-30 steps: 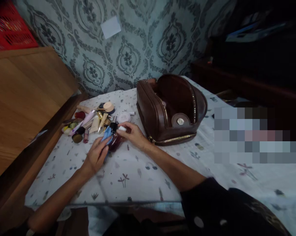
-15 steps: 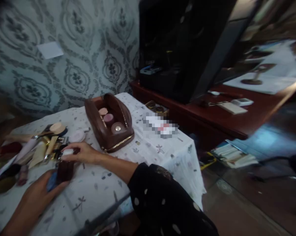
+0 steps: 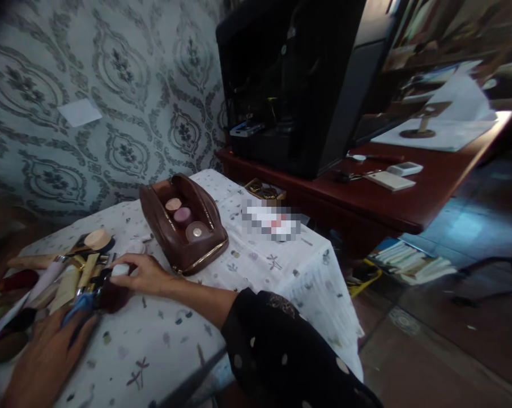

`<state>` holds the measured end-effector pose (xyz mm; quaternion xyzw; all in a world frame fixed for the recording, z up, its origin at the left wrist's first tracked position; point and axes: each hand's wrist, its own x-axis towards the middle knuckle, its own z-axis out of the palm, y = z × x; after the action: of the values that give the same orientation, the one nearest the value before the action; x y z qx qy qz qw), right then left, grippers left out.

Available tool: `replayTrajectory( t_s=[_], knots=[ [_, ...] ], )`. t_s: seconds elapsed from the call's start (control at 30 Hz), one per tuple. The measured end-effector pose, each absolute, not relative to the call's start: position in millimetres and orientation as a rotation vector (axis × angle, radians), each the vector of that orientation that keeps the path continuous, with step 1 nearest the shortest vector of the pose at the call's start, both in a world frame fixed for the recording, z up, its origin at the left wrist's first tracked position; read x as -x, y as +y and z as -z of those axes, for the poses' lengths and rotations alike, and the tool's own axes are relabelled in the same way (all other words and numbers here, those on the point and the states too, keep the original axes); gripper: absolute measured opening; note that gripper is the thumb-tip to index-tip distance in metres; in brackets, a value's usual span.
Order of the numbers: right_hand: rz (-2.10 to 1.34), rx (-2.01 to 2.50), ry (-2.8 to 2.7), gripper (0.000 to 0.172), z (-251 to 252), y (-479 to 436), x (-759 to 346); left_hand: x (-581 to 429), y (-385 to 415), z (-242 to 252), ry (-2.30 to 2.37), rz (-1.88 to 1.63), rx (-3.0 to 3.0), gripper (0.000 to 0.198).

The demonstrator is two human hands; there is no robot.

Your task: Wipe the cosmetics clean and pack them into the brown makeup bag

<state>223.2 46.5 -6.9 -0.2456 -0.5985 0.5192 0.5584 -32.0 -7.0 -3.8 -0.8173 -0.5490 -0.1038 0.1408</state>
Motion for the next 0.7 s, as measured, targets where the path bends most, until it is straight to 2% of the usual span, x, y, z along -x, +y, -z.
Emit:
replayTrajectory(
  t_s=[0.2,0.37,0.47,0.53,0.7],
  knots=[
    [-1.184,0.723,-1.383,0.026,9.7,48.2,-223.6,3.7,-10.2,-35.9,-1.522,0.354,2.235,0.047],
    [-1.229,0.704,-1.325,0.025,9.3,48.2,-220.8,-21.3,-8.1,-47.5,-1.573,0.657,2.401,0.044],
    [-1.27,0.664,-1.307,0.029,3.0,44.8,-220.1,-41.0,-5.3,-38.6,-1.717,0.848,2.593,0.062],
    [-1.284,0.641,-1.285,0.03,-3.7,41.8,-221.6,-51.6,-3.8,-34.2,-1.871,0.935,2.647,0.067],
    [-1.088,0.637,-1.353,0.023,-35.4,25.8,-234.1,-61.6,-0.9,-49.8,-1.949,1.091,2.649,0.054]
  ],
)
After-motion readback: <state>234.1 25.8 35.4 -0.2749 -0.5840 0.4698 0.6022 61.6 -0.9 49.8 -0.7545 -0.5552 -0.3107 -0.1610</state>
